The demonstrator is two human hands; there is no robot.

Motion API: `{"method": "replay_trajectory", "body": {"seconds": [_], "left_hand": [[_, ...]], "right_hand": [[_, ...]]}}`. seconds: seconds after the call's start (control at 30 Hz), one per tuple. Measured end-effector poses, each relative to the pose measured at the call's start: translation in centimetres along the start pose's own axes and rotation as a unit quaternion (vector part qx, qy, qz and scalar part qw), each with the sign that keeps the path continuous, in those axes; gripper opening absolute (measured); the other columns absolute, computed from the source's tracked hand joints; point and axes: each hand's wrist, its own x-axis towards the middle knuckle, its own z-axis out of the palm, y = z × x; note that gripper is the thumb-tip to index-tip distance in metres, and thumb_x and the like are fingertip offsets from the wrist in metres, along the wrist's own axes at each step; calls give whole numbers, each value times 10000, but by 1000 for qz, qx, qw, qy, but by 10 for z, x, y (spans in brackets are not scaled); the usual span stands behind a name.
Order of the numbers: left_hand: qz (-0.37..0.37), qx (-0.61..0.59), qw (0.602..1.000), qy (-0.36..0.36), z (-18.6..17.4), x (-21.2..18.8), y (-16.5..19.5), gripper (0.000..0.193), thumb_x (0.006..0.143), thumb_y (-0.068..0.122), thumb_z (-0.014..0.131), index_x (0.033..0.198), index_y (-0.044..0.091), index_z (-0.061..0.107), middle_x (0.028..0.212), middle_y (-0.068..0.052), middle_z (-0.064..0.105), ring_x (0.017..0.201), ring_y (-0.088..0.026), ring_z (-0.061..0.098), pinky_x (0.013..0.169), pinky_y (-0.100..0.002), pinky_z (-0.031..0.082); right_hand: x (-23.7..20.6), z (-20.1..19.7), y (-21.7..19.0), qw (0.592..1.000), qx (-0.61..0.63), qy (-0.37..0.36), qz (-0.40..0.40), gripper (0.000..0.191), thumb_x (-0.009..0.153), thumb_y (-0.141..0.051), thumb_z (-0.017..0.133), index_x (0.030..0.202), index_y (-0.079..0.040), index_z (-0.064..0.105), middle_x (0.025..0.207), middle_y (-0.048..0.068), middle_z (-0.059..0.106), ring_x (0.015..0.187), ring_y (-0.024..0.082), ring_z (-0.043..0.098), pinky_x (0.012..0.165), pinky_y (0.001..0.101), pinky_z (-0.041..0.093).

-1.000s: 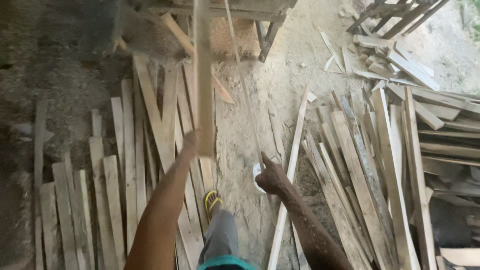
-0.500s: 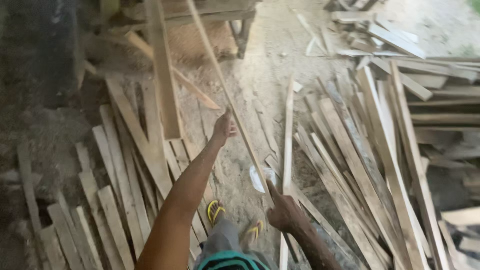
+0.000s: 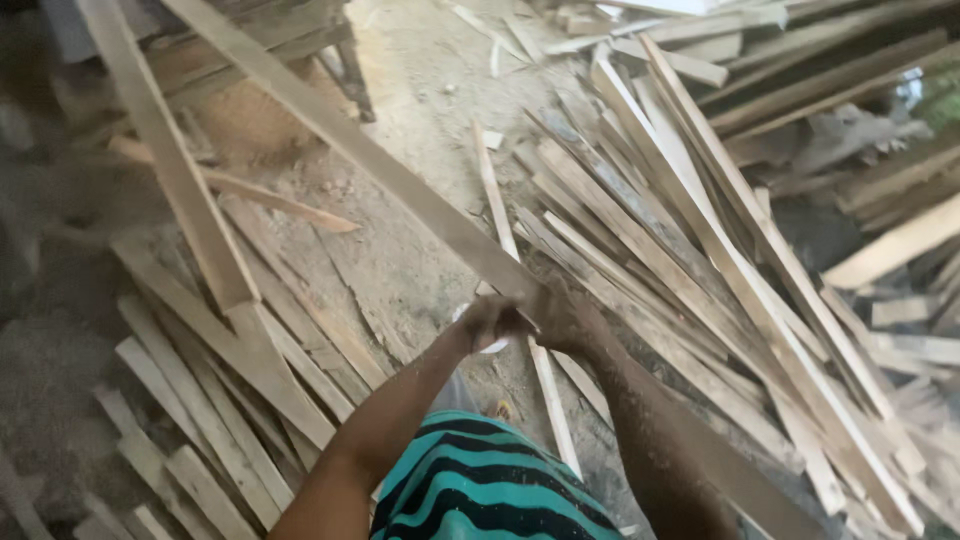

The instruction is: The person handles long thin wooden strips at a woodworking machine, holding and guiding a strip with both hands and moving strips between a pile on the ground and the machine area. They pick up strips one at a time and reposition them near the machine.

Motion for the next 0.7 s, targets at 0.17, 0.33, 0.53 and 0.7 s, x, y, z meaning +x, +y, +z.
{"method": "replay_trajectory", "body": {"seconds": [0.17, 0.33, 0.53, 0.7], "left_hand": [[151, -216, 964, 20, -40, -1, 93, 360, 988, 313, 601, 1188, 16, 630, 1137, -180, 681, 1041, -314, 714, 950, -468, 626], [188, -87, 970, 127, -95, 34, 213, 393, 893, 308, 662, 1205, 72, 635, 1095, -132, 692, 999, -280, 709, 951, -448, 592], [167, 26, 985, 34, -78, 64, 202, 389, 900, 257, 715, 1197, 19, 636, 1077, -129, 687, 978, -261, 692, 865, -406, 615], [102, 74, 992, 4, -17, 63, 213, 370, 867, 180, 708, 1186, 17, 619, 1098, -142, 696, 1010, -282, 710, 830, -396, 639]], "right_hand": [[-23, -26, 7, 995, -59, -28, 81, 1037, 573, -98, 886, 1470, -195, 373, 1228, 125, 632, 1086, 310, 651, 950, 446, 580], [-12, -40, 8, 977, -159, -55, 130, 863, 642, -83, 868, 1377, -105, 417, 1246, 122, 591, 1117, 291, 612, 946, 415, 583], [53, -31, 17, 961, -87, 74, 251, 396, 846, -70, 693, 1210, -70, 538, 1133, 160, 627, 1020, 290, 632, 927, 451, 565], [47, -63, 66, 968, -79, 48, 234, 402, 795, -124, 775, 1126, -93, 549, 1081, 126, 665, 1021, 271, 642, 963, 453, 535]]}}
